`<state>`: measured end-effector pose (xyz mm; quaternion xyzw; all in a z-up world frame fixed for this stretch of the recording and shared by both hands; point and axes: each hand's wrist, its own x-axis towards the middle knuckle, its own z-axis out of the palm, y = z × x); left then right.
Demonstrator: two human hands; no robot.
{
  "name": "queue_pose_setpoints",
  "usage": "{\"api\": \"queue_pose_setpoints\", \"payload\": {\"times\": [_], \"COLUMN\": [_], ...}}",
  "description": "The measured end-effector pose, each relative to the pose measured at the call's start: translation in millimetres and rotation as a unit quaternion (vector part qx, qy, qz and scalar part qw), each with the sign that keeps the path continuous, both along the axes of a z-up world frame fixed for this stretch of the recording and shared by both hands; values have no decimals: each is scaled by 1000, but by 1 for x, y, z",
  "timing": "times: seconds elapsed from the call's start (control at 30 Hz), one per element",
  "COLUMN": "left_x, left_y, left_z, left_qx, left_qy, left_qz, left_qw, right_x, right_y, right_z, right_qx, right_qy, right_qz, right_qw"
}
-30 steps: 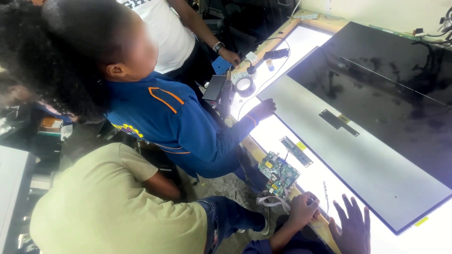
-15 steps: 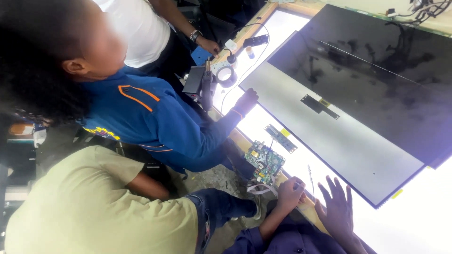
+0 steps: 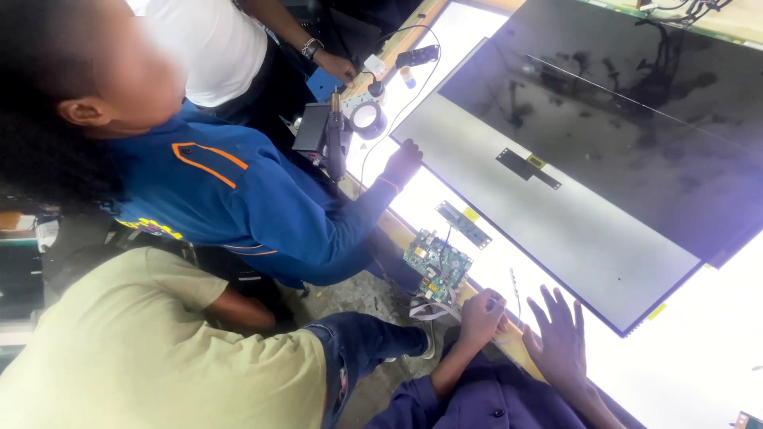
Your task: Technicians are repairing a circuit board by connecting ribbon cables and testing it with an LCD panel on a light table.
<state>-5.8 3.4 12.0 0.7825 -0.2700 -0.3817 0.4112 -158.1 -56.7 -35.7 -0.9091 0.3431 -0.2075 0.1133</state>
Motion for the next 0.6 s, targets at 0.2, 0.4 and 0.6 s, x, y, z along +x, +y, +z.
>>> {"api": "queue_pose_setpoints", "payload": {"times": [0.2,0.4,0.6], "left_x": [0,1,0], "left_y": [0,0,-1], "left_z": [2,1,6], "left_qx": [-4,-4,4], "left_qy": [-1,9,9], "left_qz": [0,3,4], "left_qw": [1000,1000,1000], "right_x": [0,0,0], "right_y": [-1,-1,-1], "right_z": [0,2,-3], "right_qx": [12,7,14], "right_qy": [4,-1,5], "right_qz": [5,5,7], "right_qw": [1000,1000,1000]}}
